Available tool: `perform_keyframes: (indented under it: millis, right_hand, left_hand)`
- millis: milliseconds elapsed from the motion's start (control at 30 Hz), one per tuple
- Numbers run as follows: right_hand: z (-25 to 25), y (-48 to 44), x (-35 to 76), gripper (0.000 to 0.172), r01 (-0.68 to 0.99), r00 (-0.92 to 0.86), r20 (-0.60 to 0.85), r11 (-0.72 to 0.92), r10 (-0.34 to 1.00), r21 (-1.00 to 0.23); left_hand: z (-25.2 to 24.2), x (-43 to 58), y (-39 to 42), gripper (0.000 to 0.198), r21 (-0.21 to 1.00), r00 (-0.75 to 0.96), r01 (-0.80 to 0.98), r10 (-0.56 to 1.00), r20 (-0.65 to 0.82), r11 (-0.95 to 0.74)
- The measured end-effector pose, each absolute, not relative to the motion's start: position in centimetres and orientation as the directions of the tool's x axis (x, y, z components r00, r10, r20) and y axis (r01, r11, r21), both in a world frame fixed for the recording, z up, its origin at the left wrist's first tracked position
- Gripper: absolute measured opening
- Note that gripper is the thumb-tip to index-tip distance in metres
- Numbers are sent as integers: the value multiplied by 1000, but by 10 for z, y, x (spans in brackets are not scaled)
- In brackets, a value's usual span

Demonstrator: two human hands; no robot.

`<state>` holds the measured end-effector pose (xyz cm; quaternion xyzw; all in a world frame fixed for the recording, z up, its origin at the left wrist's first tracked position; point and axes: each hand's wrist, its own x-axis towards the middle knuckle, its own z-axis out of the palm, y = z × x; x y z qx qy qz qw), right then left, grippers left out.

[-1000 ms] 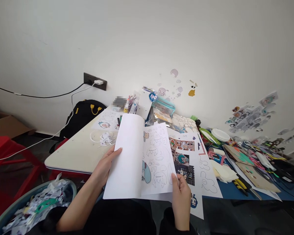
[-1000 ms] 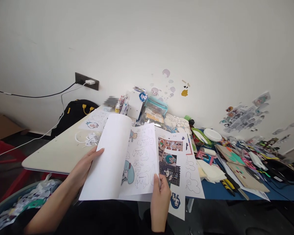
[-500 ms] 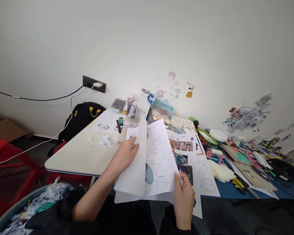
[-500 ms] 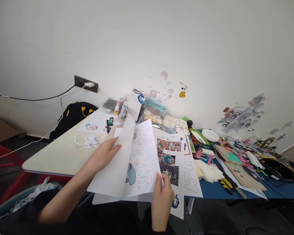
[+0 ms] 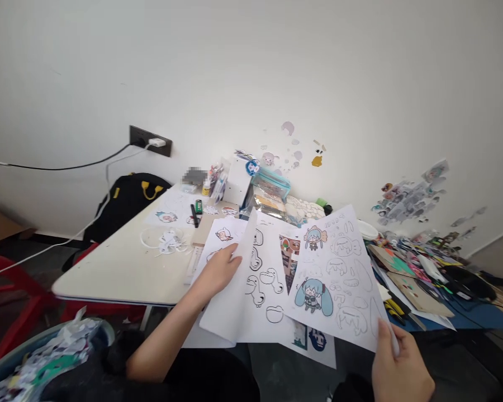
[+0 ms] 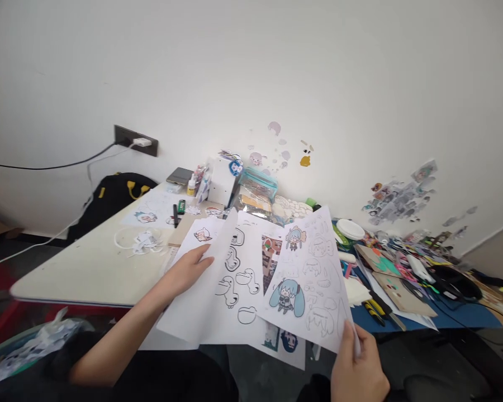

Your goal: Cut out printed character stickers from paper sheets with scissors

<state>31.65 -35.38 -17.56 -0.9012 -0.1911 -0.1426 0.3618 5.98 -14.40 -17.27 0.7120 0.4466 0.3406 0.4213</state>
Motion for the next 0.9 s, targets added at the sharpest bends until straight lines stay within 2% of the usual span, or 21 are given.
perform_keyframes:
  millis: [100, 200, 333, 567, 633, 667, 733, 800, 833, 900]
  right_hand:
    - [-160, -364, 323, 32, 543, 814, 521, -654, 256, -527]
    - [-154, -372, 330, 35, 592, 770, 567, -659, 292, -464]
    - [-167, -379, 333, 39, 613, 776, 510, -635, 372, -469]
    - [-205, -363, 315, 40, 522, 850, 334, -561, 408, -643]
    - [-208, -357, 311, 44, 494, 863, 292, -569, 413, -657]
    - [-208, -354, 307, 47, 502, 861, 308, -580, 404, -642]
    - [-207, -347, 290, 56, 570, 821, 440, -567, 363, -595]
    - [-208, -334, 260, 61, 684, 725, 597, -454, 343, -570]
    - [-209, -324, 241, 58, 723, 691, 603, -354, 398, -594]
    - [-213, -302, 198, 52, 680, 593, 441, -125, 673, -723]
  left_hand:
    - [-185, 57, -143, 39, 938, 426, 283, 902, 65, -201]
    - [-192, 53, -143, 48, 984, 455, 167, 890, -28, -54]
    - [-193, 49, -147, 53, 992, 444, 56, 887, -128, 115]
    - [-192, 46, -150, 57, 972, 453, -52, 873, -182, 230]
    - [-192, 45, -151, 60, 966, 465, -61, 864, -196, 252]
    - [-192, 45, -151, 61, 964, 464, -64, 863, -201, 259]
    - [-193, 45, -151, 60, 962, 460, -71, 864, -204, 265]
    - [-195, 45, -150, 60, 963, 455, -86, 869, -192, 257]
    - [-196, 45, -149, 59, 964, 456, -90, 871, -182, 249]
    - [-198, 44, -148, 59, 970, 452, -91, 877, -162, 226]
